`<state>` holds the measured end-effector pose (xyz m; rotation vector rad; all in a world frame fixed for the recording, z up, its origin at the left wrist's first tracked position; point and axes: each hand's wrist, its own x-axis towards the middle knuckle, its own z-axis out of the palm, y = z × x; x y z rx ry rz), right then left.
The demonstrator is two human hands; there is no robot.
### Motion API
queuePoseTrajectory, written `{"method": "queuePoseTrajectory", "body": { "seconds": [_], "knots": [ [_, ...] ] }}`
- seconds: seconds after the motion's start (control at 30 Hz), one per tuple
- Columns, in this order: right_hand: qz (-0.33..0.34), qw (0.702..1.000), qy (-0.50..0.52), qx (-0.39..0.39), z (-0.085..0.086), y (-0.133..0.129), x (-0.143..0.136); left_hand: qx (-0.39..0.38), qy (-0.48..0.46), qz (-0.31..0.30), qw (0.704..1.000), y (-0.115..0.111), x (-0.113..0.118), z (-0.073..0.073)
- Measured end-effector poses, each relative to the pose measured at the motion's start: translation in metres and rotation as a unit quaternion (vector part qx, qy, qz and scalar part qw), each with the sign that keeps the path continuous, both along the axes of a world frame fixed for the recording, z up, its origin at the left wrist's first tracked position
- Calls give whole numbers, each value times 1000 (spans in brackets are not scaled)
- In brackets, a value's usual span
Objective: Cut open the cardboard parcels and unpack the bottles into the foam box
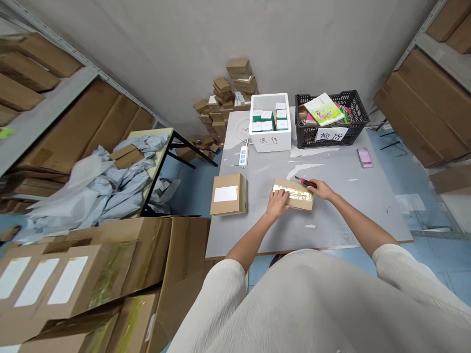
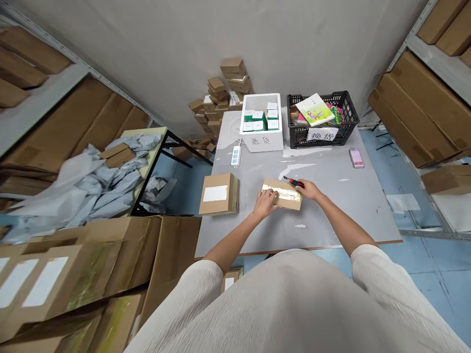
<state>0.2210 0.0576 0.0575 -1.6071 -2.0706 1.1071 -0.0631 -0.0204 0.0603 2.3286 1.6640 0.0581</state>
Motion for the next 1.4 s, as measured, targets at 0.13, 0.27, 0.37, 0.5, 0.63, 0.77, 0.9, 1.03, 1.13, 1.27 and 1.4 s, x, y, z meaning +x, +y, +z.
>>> {"method": "queuePoseTrajectory", "body": {
  "seconds": [0.13,0.27,0.37,0.5,0.63,0.77,0.9,1.03,1.13,1.27,1.4],
  "knots": [
    [-39,999,-29,2,-3,-17,7,-11,11,33,999,13,-8,-1],
    [-73,997,-26,4,-13,-43,3,-26,-3,47,999,23,-18,-5],
    [-85,995,43,-41,-21,-58,-2,-31,-20,49,998,27,-23,-5],
    [-111,970,162,-144,-25,-51,-6,-27,-50,82,995,24,-13,0],
    [-162,974,135,-85,-16,-8,-10,-40,-66,126,989,16,19,5],
    [-168,970,163,-72,-7,43,-30,-69,-98,173,978,2,65,0],
    [-150,965,190,-98,-7,74,-52,-108,-67,197,972,-11,97,-12],
    [-121,973,171,-96,-13,82,-53,-134,-43,172,975,-10,93,-15],
    [-139,975,152,-87,-17,75,-42,-153,-35,120,980,-1,70,-11],
    [-183,969,152,-73,-23,55,-22,-168,-6,34,985,14,37,-3],
    [-228,958,163,-68,-30,26,-8,-171,21,-46,984,29,13,-1]
  ]
}}
